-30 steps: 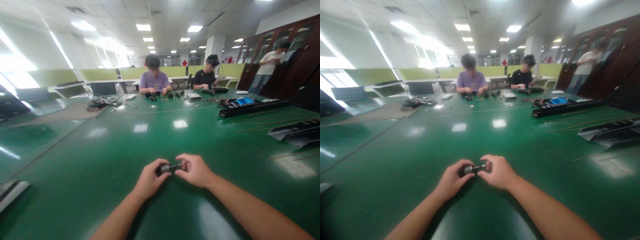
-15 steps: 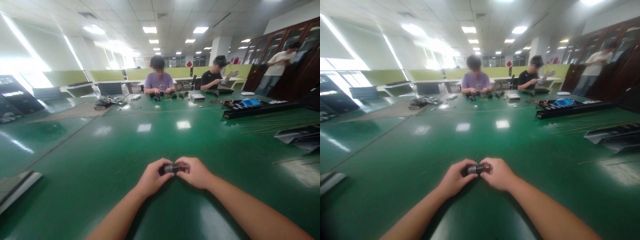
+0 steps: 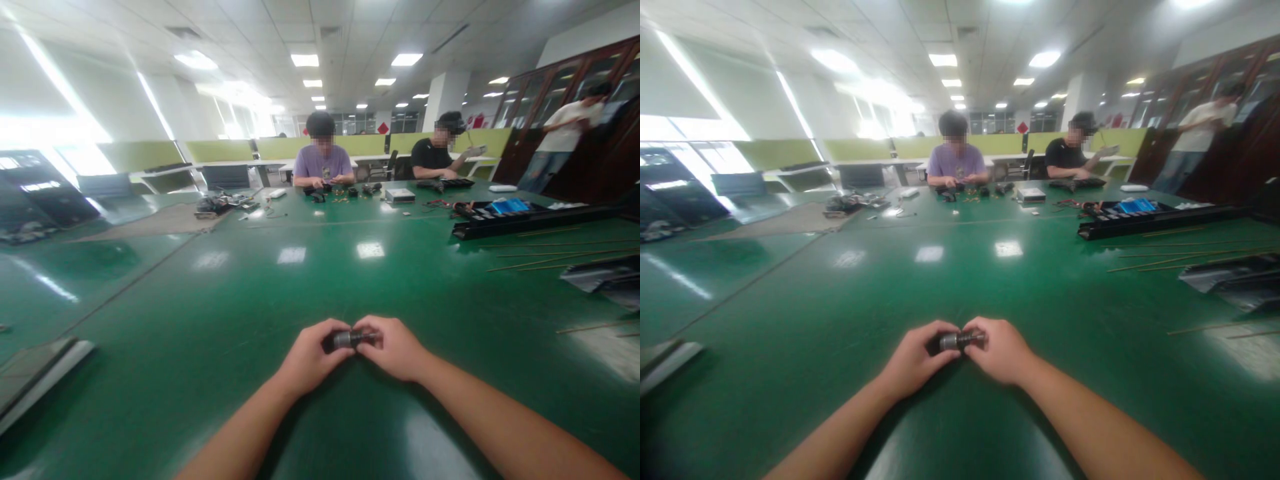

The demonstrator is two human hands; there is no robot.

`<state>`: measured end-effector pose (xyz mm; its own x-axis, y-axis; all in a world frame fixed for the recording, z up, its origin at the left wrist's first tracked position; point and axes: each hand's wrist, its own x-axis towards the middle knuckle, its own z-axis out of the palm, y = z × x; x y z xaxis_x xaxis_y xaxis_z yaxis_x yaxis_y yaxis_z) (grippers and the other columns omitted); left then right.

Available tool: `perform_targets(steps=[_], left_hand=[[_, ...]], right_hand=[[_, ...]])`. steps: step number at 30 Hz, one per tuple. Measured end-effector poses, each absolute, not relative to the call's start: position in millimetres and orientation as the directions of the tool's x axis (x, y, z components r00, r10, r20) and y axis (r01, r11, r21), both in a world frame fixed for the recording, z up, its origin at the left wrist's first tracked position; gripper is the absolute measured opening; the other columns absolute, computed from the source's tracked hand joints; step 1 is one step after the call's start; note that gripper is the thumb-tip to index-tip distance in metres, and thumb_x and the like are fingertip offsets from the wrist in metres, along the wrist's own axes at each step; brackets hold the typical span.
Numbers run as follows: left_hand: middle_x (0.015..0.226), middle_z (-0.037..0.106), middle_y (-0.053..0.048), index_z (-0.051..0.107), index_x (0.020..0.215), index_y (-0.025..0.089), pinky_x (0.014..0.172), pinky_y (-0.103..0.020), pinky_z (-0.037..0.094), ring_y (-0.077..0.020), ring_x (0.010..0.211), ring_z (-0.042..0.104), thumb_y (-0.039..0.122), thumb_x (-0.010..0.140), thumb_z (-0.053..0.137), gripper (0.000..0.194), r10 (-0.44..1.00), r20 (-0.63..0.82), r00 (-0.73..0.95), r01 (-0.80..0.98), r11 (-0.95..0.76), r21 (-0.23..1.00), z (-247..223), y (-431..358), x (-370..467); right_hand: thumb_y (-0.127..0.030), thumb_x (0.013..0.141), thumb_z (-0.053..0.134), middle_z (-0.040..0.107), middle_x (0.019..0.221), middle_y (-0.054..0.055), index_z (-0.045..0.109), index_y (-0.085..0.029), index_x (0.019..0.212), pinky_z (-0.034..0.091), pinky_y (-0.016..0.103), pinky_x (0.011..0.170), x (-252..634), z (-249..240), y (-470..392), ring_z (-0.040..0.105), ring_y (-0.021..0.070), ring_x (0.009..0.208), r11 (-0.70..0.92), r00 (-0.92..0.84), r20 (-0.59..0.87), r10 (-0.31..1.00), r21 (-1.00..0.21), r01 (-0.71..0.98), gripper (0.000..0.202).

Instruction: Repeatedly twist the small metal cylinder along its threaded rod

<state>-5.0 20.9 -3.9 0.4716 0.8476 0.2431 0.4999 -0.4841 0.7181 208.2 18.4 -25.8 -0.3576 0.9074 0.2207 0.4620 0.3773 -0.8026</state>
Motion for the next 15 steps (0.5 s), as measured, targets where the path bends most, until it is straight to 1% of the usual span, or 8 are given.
perform_targets(steps=[4,6,10,15], left_hand=[[0.098,0.071,0.002,0.067,0.105,0.026,0.081,-0.026,0.046,-0.0162,0.090,0.065,0.026,0.081,0.072,0.024,0.853,0.237,0.466,0.504,-0.476,0.721,-2.7,20.7,-5.1],[0.098,0.071,0.001,0.067,0.105,0.025,0.080,-0.026,0.046,-0.0166,0.089,0.065,0.027,0.081,0.072,0.024,0.852,0.233,0.470,0.503,-0.475,0.722,-2.2,21.0,-4.9],[0.100,0.071,-0.002,0.068,0.105,0.023,0.083,-0.029,0.047,-0.0189,0.091,0.065,0.028,0.081,0.071,0.025,0.851,0.241,0.467,0.500,-0.478,0.722,-1.3,21.3,-4.3],[0.101,0.071,-0.002,0.068,0.105,0.023,0.085,-0.030,0.048,-0.0190,0.092,0.065,0.026,0.081,0.071,0.024,0.839,0.242,0.487,0.481,-0.489,0.728,-1.8,20.0,-4.1]], right_hand=[[-0.019,0.078,0.066,0.070,0.076,0.000,0.068,-0.021,0.098,0.040,0.022,0.056,207.9,-22.3,16.9,0.057,0.0128,0.059,0.365,-0.349,0.205,0.915,-0.788,0.495,0.020],[-0.019,0.078,0.066,0.070,0.076,-0.001,0.067,-0.021,0.097,0.039,0.021,0.054,207.8,-21.3,16.2,0.056,0.0121,0.057,0.364,-0.348,0.204,0.915,-0.789,0.495,0.019],[-0.018,0.079,0.066,0.072,0.087,0.001,0.065,-0.021,0.099,0.044,0.021,0.059,208.3,-22.8,15.5,0.063,0.0132,0.067,0.358,-0.349,0.213,0.912,-0.830,0.429,0.021],[-0.014,0.076,0.067,0.072,0.087,0.001,0.063,-0.021,0.101,0.049,0.023,0.066,209.4,-26.0,15.0,0.067,0.0156,0.074,0.339,-0.360,0.199,0.912,-0.858,0.385,0.026]])
